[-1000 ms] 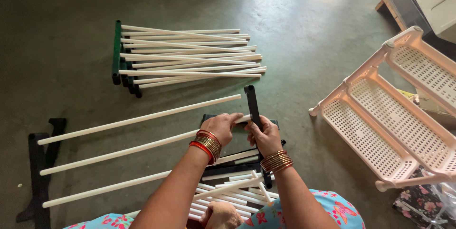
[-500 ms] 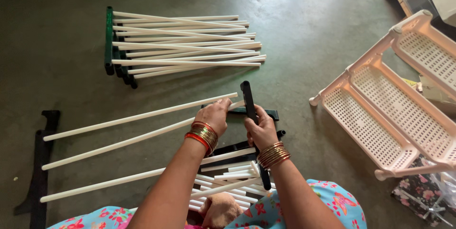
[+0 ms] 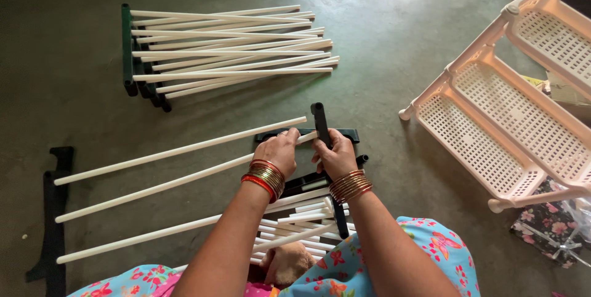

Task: The person sits on the floor and assembles a rack-like structure by inserting white plastic rods into black plastic side frames. The person wipes a frame with a cloth, then repeatedly picks up rods and inserts them into slots on the side pieces, building a ladder-like assembly.

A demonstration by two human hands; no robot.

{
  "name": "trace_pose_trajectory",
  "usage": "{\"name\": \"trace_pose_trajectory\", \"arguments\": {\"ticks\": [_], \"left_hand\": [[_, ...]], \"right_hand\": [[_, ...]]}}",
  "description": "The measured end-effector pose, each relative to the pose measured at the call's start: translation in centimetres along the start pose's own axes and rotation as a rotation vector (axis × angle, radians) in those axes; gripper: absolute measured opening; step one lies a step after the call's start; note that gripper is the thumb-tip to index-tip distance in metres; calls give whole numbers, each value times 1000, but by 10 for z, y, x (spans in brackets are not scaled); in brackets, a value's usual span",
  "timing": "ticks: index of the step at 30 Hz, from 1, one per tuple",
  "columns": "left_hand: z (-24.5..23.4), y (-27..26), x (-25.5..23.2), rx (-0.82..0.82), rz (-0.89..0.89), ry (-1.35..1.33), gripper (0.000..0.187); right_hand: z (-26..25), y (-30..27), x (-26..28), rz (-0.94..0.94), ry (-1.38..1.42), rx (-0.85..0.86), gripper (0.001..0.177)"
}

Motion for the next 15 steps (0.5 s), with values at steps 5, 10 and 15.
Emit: {"name": "trace_pose_trajectory", "arguments": {"ticks": [5, 10, 15], "left_hand": [[-1, -1, -6, 13, 10, 12, 31], [-18, 1, -4, -25, -3, -14, 29], [-39, -5, 0, 66, -61, -80, 25]], "right_hand": [[-4, 4, -6, 9, 7, -26, 13], [-6, 3, -5, 88, 100, 59, 15], [-8, 0, 6, 221, 310, 66, 22]]}}
Point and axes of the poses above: each hand's wrist, its own y-axis towards the middle knuckle, its own z-axis out of the palm, x = y × z, the point moved 2 cm from there along y, towards the middle knuckle, and after that the axes turned 12 degrees about -x, right-handed, at the moved point
